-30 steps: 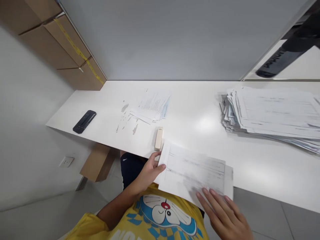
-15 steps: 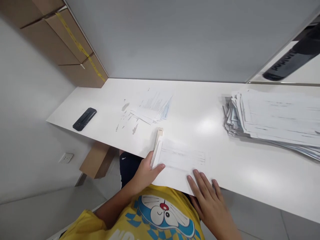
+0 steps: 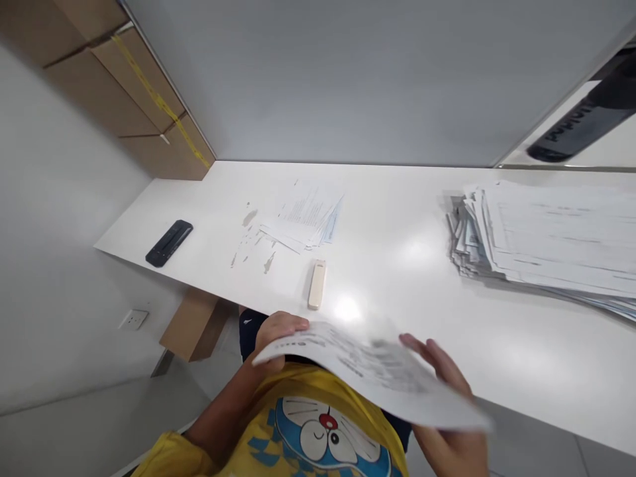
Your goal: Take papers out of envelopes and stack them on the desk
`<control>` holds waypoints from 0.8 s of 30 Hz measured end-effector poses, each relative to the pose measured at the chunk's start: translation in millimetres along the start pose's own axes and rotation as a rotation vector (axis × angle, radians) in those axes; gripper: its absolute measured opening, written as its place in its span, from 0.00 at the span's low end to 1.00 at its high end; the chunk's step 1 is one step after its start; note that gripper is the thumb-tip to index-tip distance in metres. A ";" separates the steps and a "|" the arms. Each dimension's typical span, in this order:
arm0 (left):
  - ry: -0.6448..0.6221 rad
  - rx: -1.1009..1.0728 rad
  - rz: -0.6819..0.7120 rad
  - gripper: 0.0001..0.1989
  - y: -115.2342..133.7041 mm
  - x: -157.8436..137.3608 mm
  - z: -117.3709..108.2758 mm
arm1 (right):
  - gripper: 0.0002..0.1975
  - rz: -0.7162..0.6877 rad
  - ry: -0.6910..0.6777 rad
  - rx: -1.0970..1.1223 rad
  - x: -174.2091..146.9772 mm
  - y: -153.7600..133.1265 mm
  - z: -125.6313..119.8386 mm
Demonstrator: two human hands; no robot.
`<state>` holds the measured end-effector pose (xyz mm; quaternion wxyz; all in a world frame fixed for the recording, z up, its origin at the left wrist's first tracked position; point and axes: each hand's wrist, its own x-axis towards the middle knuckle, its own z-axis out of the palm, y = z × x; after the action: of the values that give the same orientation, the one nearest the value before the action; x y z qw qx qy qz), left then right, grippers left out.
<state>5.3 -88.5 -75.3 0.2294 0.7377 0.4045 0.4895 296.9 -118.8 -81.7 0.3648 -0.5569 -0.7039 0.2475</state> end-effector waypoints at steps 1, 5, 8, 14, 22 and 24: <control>0.066 0.024 0.022 0.20 -6.9 -2.5 -1.1 | 0.32 0.025 -0.003 0.048 4.3 -4.1 -0.7; 0.324 0.056 0.038 0.16 -21.8 -9.1 -2.9 | 0.14 -0.033 -0.050 0.206 20.8 -23.2 1.5; 0.403 0.065 0.017 0.15 -13.5 -8.4 0.6 | 0.11 -0.022 -0.043 0.304 29.0 -32.4 5.3; 0.619 0.101 -0.032 0.22 27.5 11.5 -13.2 | 0.12 0.286 -0.164 0.219 38.1 -24.8 0.6; -0.083 0.411 -0.145 0.23 -2.3 21.0 -33.5 | 0.19 0.717 -0.294 0.090 51.1 -15.3 -22.1; -0.152 0.421 -0.090 0.25 -7.0 24.8 -25.3 | 0.20 0.791 -0.240 0.121 48.2 -10.7 -25.2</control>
<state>-15.5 -65.6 -56.6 0.1218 0.7852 0.5117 0.3268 304.9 -76.5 -46.8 0.1892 -0.7291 -0.4574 0.4726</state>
